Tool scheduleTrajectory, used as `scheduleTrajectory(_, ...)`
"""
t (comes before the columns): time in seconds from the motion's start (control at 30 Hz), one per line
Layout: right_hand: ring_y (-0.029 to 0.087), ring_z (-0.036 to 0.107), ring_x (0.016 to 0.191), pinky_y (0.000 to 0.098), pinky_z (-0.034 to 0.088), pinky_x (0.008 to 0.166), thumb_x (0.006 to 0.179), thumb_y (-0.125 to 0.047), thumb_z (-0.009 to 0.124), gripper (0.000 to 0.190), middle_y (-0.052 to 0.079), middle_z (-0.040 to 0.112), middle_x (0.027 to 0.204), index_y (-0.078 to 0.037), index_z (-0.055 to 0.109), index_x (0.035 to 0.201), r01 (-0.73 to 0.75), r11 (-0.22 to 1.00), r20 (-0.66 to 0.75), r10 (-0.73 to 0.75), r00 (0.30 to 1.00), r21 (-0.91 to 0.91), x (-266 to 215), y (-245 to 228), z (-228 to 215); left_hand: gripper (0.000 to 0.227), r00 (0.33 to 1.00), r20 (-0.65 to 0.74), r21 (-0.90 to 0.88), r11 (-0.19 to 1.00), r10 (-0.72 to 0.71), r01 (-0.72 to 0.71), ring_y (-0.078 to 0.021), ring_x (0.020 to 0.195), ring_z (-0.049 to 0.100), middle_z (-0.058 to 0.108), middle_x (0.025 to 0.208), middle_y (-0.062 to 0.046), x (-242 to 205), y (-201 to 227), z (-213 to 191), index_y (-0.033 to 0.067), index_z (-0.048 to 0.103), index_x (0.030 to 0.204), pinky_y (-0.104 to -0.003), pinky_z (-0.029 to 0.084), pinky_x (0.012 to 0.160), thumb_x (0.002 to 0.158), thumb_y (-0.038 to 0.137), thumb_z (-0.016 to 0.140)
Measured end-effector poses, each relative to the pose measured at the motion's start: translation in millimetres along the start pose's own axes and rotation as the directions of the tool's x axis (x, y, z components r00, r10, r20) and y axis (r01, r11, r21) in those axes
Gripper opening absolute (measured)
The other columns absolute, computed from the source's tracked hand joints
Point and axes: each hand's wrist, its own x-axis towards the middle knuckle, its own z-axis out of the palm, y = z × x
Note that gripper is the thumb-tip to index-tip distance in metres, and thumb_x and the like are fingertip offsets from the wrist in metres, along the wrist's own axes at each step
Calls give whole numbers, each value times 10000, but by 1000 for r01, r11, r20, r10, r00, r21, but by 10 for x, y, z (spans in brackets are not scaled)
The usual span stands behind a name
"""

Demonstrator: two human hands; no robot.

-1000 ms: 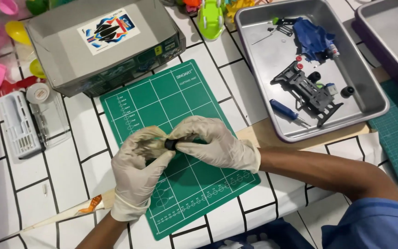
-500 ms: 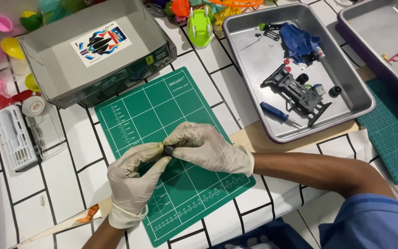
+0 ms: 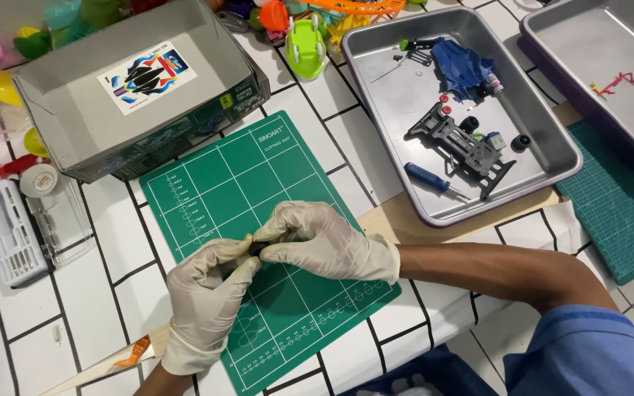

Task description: The person assembles a black plastic model kit on a green cutting mat. They handle small black components, apply glue from a tube to a part, and attach it to the main frame. The person also picks up and places small red and green circular pieces into a metal tray.

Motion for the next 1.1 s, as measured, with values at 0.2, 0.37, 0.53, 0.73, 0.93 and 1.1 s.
scheduleTrajectory(0.2, 211, 721, 705, 267, 689, 678, 904, 8, 755, 79, 119, 619, 915, 27, 743, 980, -202, 869, 61, 196, 979, 453, 53, -1, 63, 215, 992, -23, -54, 991, -128, 126, -216, 885, 722, 758, 942, -156, 36, -68, -10, -9, 783, 958, -292, 621, 804, 750, -64, 802)
scheduleTrajectory(0.37, 187, 716, 802, 274, 648, 722, 943, -130, 721, 126, 85, 702, 945, -57, 747, 1042, -56, 997, -17, 57, 998, 47, 131, 34, -21, 433, 960, -40, -240, 935, -277, 260, -236, 876, 740, 766, 1005, -191, 175, 157, 92, -32, 693, 1169, -323, 642, 815, 750, -106, 775)
scheduleTrajectory(0.53, 339, 768, 911, 347, 666, 672, 885, 71, 778, 195, 234, 730, 1036, 1, 762, 1066, 293, 940, -286, -334, 898, -177, 109, -351, -258, 799, 990, -93, -363, 930, -102, 62, -187, 845, 741, 728, 1009, -212, 256, 247, 12, 24, 405, 1542, -319, 655, 801, 820, -57, 739)
scheduleTrajectory(0.73, 245, 749, 1016, 277, 640, 812, 955, -159, 709, 291, 53, 777, 1098, -247, 743, 1231, -495, 749, -539, 220, 813, -441, -280, -944, -1453, 751, 986, -117, -291, 953, -122, 83, -284, 854, 746, 713, 1061, -273, 231, 235, -34, 85, 371, 1557, -397, 654, 760, 884, 45, 701)
scheduleTrajectory(0.93, 328, 686, 1148, 406, 546, 962, 1002, -302, 687, 297, 113, 747, 1207, -334, 741, 1292, -748, 264, -668, 338, 663, -608, -675, -781, -2597, 589, 990, -94, -195, 977, -107, 87, -225, 878, 732, 727, 1040, -201, 151, 262, 35, 19, 501, 1458, -326, 624, 762, 906, 39, 704)
scheduleTrajectory(1.1, 333, 658, 1218, 453, 540, 987, 969, -435, 673, 367, 102, 727, 1283, -328, 728, 1316, -715, 185, -602, 423, 677, -675, -539, -410, -3024, 452, 993, -121, 3, 1000, -15, 16, -177, 896, 717, 744, 1009, -139, 132, 331, 56, 30, 633, 1342, -295, 606, 776, 897, 20, 712)
